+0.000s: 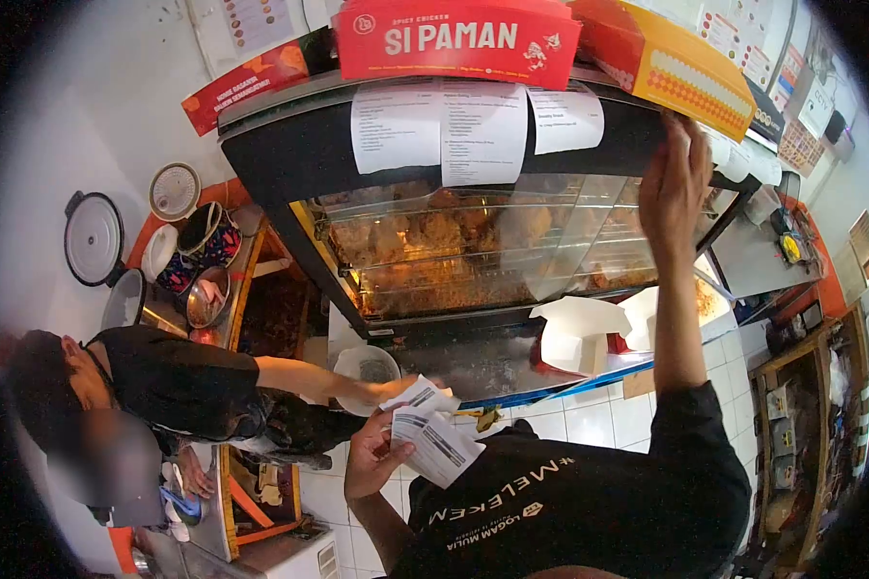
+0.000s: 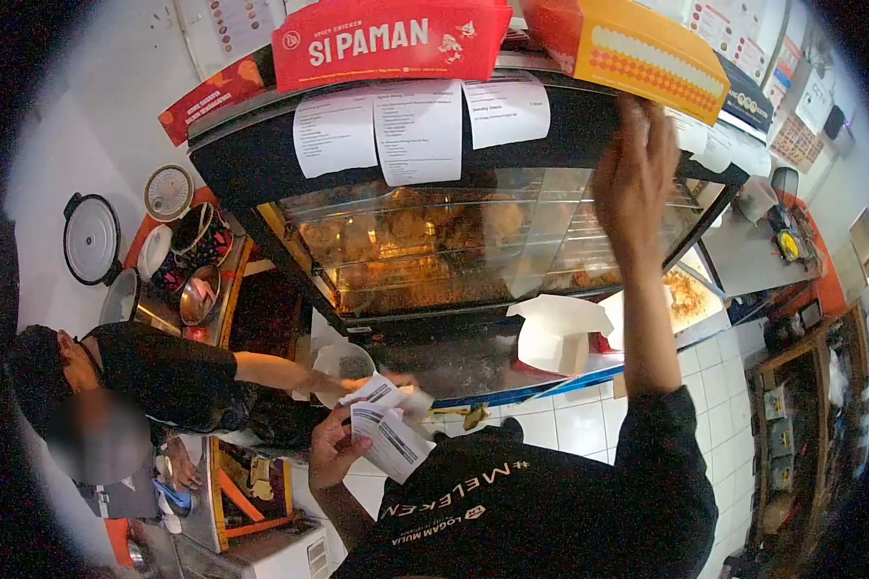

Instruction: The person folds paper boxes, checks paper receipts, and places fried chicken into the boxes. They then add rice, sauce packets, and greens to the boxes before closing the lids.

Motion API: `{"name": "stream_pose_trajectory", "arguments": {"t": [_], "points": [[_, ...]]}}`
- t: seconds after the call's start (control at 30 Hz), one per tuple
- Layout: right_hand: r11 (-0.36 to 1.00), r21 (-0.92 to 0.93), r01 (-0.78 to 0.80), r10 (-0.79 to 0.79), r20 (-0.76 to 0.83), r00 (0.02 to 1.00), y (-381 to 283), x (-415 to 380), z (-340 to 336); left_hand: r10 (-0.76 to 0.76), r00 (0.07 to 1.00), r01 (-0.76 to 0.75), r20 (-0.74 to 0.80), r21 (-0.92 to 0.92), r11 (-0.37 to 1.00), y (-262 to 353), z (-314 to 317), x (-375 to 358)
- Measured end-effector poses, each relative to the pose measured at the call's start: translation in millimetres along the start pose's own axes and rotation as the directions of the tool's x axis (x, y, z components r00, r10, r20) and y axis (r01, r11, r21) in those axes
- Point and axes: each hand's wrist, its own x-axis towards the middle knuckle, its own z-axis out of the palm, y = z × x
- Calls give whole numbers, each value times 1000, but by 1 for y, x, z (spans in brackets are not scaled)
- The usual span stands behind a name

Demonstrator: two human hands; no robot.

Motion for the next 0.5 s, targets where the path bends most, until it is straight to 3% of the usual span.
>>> {"name": "stream_pose_trajectory", "arguments": {"t": [0.07,0.13,0.23,0.33,0.5], "points": [[921,379,92,-94,-14,995,-36,-2,-1,2,1000,-2,-12,50,999,-1,1,0],[887,431,166,-185,3,983,-72,11,1,-30,1000,31,-8,80,996,3,3,0],[903,374,209,-232,15,973,-86,22,29,-53,998,49,33,112,993,6,3,4],[904,345,254,-252,-52,966,-71,21,33,-34,999,30,42,101,994,7,2,1],[952,196,236,-237,-22,971,-32,20,19,-41,999,41,-14,67,997,3,-5,-8]]}}
